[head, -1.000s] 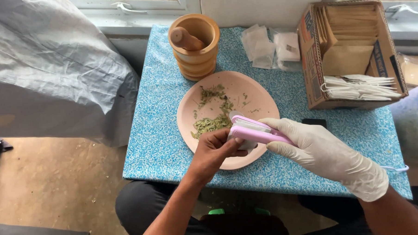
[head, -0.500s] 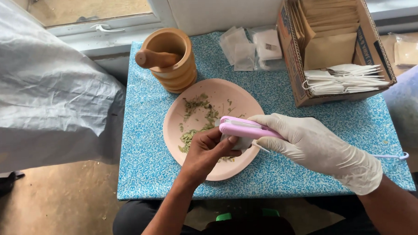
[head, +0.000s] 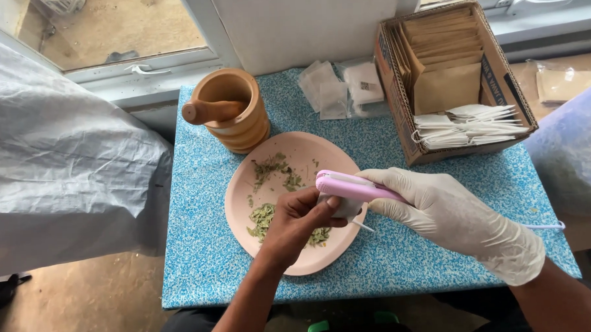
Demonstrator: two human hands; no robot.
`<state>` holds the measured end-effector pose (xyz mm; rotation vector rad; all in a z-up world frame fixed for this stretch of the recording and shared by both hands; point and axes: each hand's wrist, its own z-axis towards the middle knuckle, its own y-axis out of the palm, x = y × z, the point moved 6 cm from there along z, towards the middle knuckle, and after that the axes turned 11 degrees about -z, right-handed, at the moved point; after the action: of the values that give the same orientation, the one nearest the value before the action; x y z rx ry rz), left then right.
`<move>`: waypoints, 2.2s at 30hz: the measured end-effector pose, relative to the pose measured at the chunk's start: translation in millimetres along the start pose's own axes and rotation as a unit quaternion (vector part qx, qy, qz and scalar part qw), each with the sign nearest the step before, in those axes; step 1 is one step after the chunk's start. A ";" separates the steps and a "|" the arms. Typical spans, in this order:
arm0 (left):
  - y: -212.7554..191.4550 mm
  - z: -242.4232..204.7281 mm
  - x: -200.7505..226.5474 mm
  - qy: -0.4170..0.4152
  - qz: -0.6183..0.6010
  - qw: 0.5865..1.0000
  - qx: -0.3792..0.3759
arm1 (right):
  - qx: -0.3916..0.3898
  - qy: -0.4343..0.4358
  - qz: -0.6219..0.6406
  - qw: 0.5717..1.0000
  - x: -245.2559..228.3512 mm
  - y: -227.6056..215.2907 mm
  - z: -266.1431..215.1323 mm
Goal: Filling small tea bags with loose tea leaves, weighing them on a digital scale, and sealing them with a heat sealer.
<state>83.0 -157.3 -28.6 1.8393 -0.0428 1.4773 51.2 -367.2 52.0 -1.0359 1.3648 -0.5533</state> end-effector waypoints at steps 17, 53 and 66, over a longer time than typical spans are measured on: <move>-18.3 -5.6 4.9 0.116 0.125 0.985 0.023 | -0.012 0.059 0.008 0.998 8.5 8.0 7.5; -11.2 -12.9 12.8 0.119 0.186 0.974 -0.044 | -0.068 0.133 0.206 0.967 16.8 13.9 6.5; -9.3 -13.8 8.3 0.166 0.193 0.967 0.004 | -0.006 0.023 0.086 0.996 -2.5 10.3 4.0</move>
<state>78.7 -139.4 -25.9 1.6266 -0.2434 2.0422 52.1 -359.1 44.2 -0.9099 1.4839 -0.4423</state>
